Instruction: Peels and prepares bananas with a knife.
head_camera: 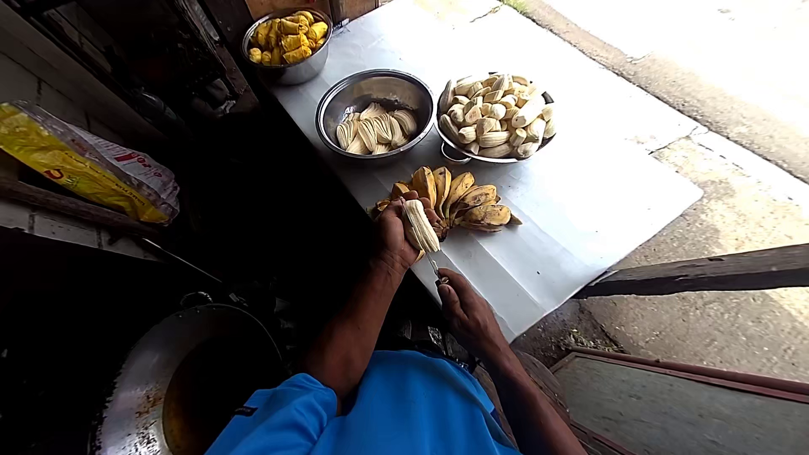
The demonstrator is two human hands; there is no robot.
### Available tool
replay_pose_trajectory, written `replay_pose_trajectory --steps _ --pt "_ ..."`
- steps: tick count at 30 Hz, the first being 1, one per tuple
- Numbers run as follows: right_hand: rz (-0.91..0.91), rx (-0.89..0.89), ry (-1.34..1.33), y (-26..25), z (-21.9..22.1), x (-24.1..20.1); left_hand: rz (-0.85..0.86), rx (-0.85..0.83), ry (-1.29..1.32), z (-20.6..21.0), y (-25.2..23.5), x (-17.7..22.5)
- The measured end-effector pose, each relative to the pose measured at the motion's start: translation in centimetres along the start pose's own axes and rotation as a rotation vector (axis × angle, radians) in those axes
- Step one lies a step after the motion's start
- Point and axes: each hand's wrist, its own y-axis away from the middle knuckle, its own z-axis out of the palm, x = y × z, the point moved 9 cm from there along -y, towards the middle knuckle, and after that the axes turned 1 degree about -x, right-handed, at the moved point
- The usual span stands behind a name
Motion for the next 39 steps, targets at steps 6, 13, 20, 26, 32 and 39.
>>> replay_pose_trajectory --steps 6,13,20,26,32,39 --pt "0.031 0.0 -0.017 -3.5 0.0 0.1 -0.054 0.006 -0.057 -0.2 0.6 -1.0" --pt "-0.23 -0.007 -0.448 0.8 -1.1 -4.9 0.025 0.057 0.078 -2.8 -2.1 2.8" --pt "-0.217 0.165 -0.437 0.4 -2.9 -3.9 0.086 -0.147 0.187 -2.9 -2.3 3.3" --pt "-0.144 0.046 -0.244 -0.1 0.2 -2.2 0.093 0.016 0.227 -3.0 -2.3 4.2" --pt "-0.135 -0.002 -0.174 0.3 0.7 -2.4 0.06 0.207 0.059 -3.9 -2.7 3.4" --pt "-0.133 -0.026 -0.138 1.0 1.4 -1.8 0.075 0.223 -0.072 -3.3 -1.9 3.8"
